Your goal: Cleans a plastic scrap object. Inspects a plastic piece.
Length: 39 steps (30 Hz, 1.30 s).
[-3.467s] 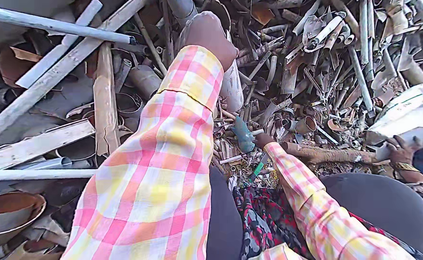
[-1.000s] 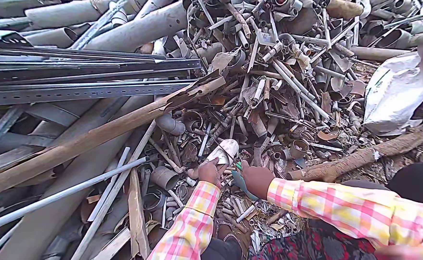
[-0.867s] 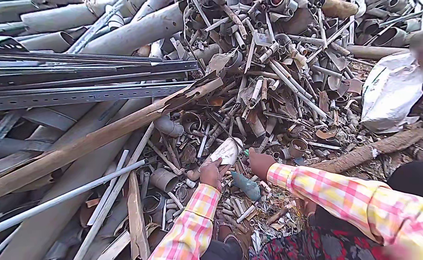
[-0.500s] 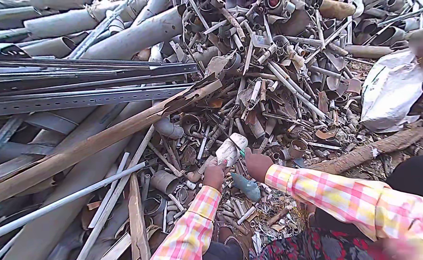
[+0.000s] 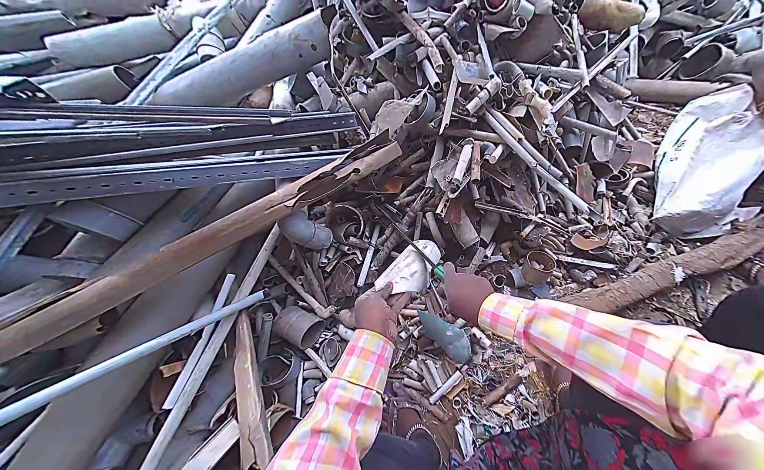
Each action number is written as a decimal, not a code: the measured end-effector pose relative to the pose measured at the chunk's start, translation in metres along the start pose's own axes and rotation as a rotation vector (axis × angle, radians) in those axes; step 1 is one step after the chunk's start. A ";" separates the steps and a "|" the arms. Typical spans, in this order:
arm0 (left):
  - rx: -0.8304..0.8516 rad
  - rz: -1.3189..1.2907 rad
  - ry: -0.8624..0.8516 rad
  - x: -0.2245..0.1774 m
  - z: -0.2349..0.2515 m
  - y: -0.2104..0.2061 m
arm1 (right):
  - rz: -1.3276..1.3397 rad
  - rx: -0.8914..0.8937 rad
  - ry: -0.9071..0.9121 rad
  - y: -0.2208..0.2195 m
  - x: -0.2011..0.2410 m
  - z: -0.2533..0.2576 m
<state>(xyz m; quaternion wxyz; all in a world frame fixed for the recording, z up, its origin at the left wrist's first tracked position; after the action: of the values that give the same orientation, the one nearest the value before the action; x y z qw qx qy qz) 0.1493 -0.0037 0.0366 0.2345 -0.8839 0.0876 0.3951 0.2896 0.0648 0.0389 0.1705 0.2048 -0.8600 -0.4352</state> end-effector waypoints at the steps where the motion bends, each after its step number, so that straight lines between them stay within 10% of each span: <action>1: 0.000 -0.045 0.004 -0.001 -0.002 -0.001 | 0.010 0.000 -0.050 0.002 -0.008 0.007; 23: -0.086 -0.251 0.047 -0.008 -0.003 0.004 | -0.015 -0.007 0.061 -0.006 0.021 -0.021; 39: 0.235 0.339 -0.139 0.000 -0.007 0.000 | 0.007 -0.021 -0.070 0.007 -0.015 0.010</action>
<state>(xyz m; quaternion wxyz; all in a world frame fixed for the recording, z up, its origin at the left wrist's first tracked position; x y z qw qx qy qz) 0.1540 -0.0076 0.0404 0.2715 -0.7938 0.2640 0.4759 0.2960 0.0827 0.0370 0.1437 0.1847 -0.8615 -0.4505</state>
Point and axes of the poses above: each hand's wrist, its own z-axis towards the middle knuckle, its own y-axis out of the back of the hand, x = y × z, the point moved 3 cm from there along z, towards the middle knuckle, and after that the axes turned 14 degrees about -z, right-handed, at the moved point
